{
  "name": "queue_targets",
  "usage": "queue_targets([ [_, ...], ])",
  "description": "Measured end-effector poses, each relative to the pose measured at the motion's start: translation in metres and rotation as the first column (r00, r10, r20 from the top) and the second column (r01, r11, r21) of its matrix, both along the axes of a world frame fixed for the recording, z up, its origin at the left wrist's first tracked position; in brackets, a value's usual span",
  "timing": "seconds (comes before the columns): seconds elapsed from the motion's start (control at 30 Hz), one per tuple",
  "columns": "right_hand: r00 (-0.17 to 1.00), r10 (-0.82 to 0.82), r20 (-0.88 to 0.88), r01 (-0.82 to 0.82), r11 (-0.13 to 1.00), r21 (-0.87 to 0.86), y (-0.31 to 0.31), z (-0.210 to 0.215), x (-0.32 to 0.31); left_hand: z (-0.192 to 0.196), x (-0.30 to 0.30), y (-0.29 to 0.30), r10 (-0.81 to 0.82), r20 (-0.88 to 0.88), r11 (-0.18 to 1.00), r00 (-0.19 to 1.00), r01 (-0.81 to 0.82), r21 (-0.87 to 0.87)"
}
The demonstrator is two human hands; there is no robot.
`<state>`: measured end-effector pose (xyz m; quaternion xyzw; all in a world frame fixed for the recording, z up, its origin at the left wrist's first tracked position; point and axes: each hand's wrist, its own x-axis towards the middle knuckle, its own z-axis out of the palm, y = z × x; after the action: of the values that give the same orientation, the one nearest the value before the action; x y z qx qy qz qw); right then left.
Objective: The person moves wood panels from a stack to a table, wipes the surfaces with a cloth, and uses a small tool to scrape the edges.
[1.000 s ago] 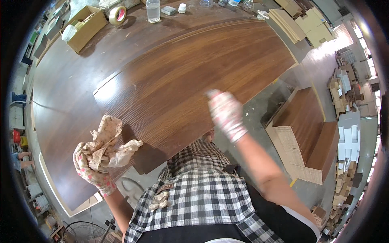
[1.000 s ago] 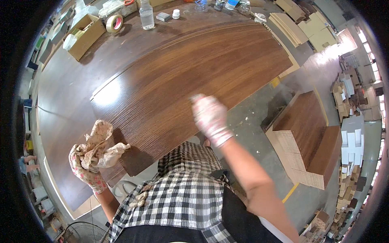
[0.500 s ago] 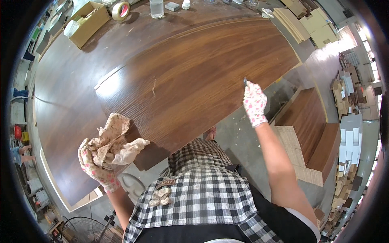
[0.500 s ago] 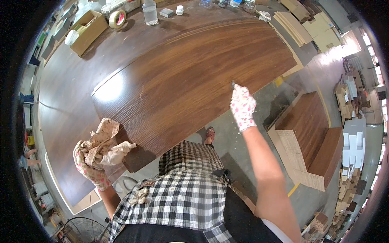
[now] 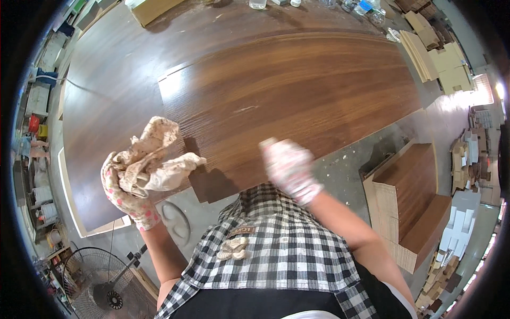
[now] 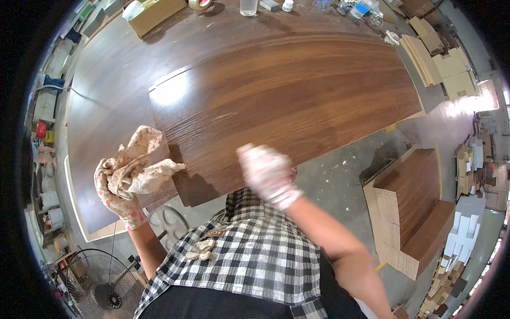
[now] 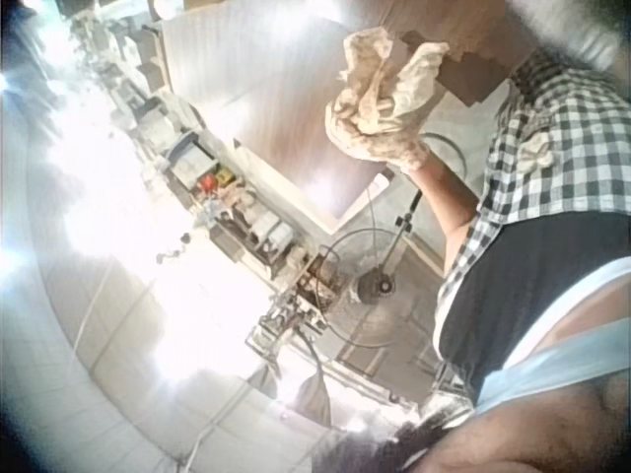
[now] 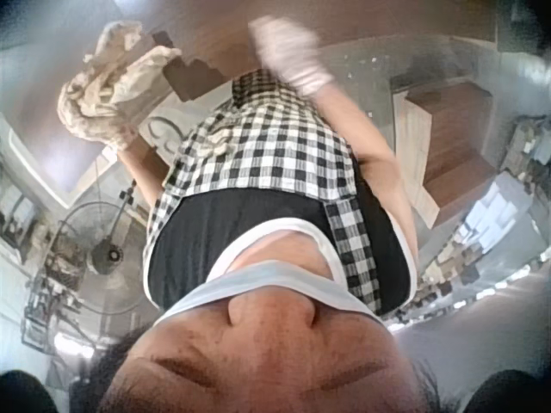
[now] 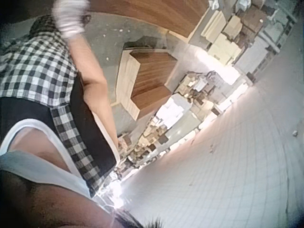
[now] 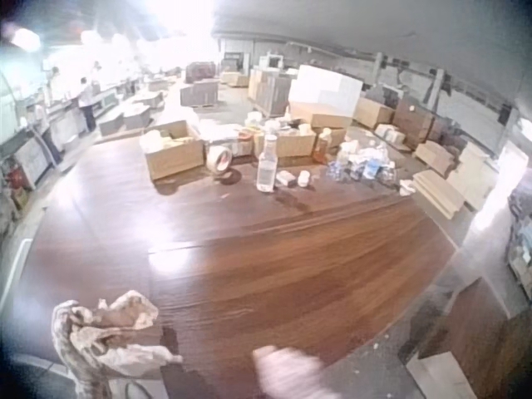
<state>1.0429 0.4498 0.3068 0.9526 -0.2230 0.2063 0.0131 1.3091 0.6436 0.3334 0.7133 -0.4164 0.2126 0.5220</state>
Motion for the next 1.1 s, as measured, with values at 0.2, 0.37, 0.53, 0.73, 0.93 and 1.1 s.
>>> queue_targets([
  [0.2,0.811,0.536,0.235,-0.584,0.769,0.261,0.048,-0.016,0.046,0.010,-0.005,-0.004,0.113,-0.015,0.988,0.993,-0.111,0.110],
  [0.37,0.999,-0.049,0.010,0.049,0.997,0.055,-0.018,-0.008,0.006,0.003,-0.011,-0.008,0.101,0.257,0.991,0.961,-0.120,0.058],
  [0.53,0.975,0.201,0.092,-0.216,0.952,0.215,0.026,0.003,0.012,0.027,-0.044,-0.061,-0.138,-0.592,0.990,0.794,0.128,-0.058],
  [0.73,0.763,-0.622,0.174,0.569,0.775,0.276,-0.066,-0.011,-0.126,0.004,-0.078,-0.096,-0.368,-0.809,0.875,0.459,0.466,-0.134],
  [0.93,0.785,-0.612,0.093,0.561,0.767,0.310,-0.048,-0.003,-0.133,-0.022,-0.085,-0.104,-0.367,-0.742,0.794,0.561,0.604,0.064],
  [1.1,0.835,-0.543,0.085,0.517,0.829,0.211,-0.039,0.005,-0.134,-0.014,-0.085,-0.104,-0.361,-0.681,0.751,0.638,0.631,0.193],
])
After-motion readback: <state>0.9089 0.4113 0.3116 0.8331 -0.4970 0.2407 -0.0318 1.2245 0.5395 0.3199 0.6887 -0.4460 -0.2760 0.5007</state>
